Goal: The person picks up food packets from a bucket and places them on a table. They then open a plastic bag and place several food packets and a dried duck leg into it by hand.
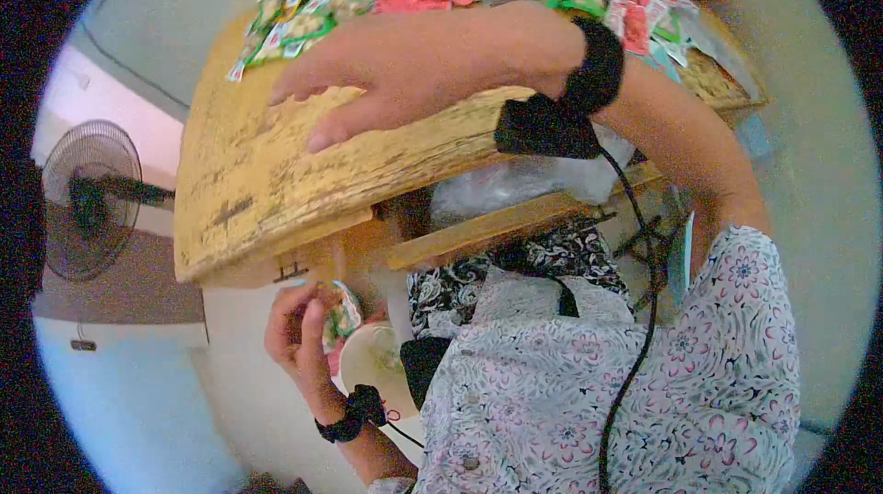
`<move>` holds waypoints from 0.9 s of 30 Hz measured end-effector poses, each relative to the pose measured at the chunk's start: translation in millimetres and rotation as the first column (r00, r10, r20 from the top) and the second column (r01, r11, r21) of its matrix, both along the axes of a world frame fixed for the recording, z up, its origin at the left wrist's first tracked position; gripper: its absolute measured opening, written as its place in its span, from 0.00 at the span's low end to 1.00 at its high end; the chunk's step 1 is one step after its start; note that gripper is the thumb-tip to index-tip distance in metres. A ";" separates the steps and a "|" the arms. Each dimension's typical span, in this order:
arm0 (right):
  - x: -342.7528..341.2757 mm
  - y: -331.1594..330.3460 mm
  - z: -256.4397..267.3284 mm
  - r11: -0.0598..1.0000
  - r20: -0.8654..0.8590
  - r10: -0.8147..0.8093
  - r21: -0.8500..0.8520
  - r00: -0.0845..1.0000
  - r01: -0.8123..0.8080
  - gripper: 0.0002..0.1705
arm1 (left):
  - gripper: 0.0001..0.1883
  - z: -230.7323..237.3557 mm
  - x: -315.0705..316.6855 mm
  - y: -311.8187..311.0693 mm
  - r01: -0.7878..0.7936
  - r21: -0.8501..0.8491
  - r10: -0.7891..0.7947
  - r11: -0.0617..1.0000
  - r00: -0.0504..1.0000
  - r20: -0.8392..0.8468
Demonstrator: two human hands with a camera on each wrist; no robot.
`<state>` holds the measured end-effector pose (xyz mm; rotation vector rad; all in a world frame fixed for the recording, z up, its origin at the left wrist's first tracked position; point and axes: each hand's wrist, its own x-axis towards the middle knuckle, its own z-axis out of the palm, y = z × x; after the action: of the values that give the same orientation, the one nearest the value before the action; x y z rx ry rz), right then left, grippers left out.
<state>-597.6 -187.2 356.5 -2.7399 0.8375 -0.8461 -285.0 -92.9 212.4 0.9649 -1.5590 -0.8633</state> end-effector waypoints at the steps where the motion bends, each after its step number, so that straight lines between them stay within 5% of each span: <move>1: 1.3 -7.9 -4.2 1.000 0.050 -0.010 -0.022 0.999 0.011 0.33 | 0.12 6.8 2.0 -15.9 0.053 -0.011 -0.052 0.999 0.993 0.104; 3: -17.9 4.9 2.5 0.988 0.120 -0.022 -0.149 0.992 0.040 0.30 | 0.16 25.6 -25.1 -24.8 0.167 -0.099 -0.136 0.981 0.955 0.263; 8: -49.5 15.7 11.6 0.950 0.477 -0.180 -0.141 0.860 0.277 0.22 | 0.23 54.7 -101.7 -30.9 0.486 -0.216 -0.347 0.847 0.812 0.470; 11: -64.5 10.1 2.8 0.957 0.618 -0.225 -0.005 0.753 0.290 0.20 | 0.33 66.3 -151.4 -31.7 0.546 -0.402 -0.312 0.735 0.798 0.515; 14: -79.5 10.4 -20.8 0.917 0.653 -0.340 0.072 0.676 0.391 0.18 | 0.40 75.2 -184.2 -41.4 0.408 -0.416 -0.171 0.813 0.849 0.499; 15: -83.4 12.4 -28.9 0.922 0.684 -0.289 0.010 0.670 0.387 0.17 | 0.41 71.5 -190.3 -49.8 0.392 -0.428 -0.165 0.815 0.863 0.477; 18: -89.4 28.2 -42.6 0.924 0.765 -0.363 0.223 0.533 0.310 0.17 | 0.32 59.3 -195.0 -74.4 0.485 -0.412 -0.141 0.771 0.761 0.633; 22: -104.3 66.5 -48.8 0.846 0.594 -0.519 0.457 0.615 0.273 0.25 | 0.15 49.2 -196.3 -84.0 0.609 -0.087 -0.519 0.789 0.734 0.438; 24: -103.5 73.3 -64.9 0.872 0.562 -0.444 0.451 0.698 0.191 0.39 | 0.08 69.4 -191.5 -86.6 0.543 0.082 -0.548 0.836 0.813 0.196; 27: -87.3 75.0 -68.0 0.855 0.468 -0.444 0.477 0.764 0.205 0.56 | 0.06 94.9 -197.4 -105.2 0.415 -0.053 -0.413 0.908 0.910 0.033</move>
<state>-684.9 -112.1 288.6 -1.8421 1.2089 -1.2951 -482.4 -198.2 307.3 0.6055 -1.8323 -1.0943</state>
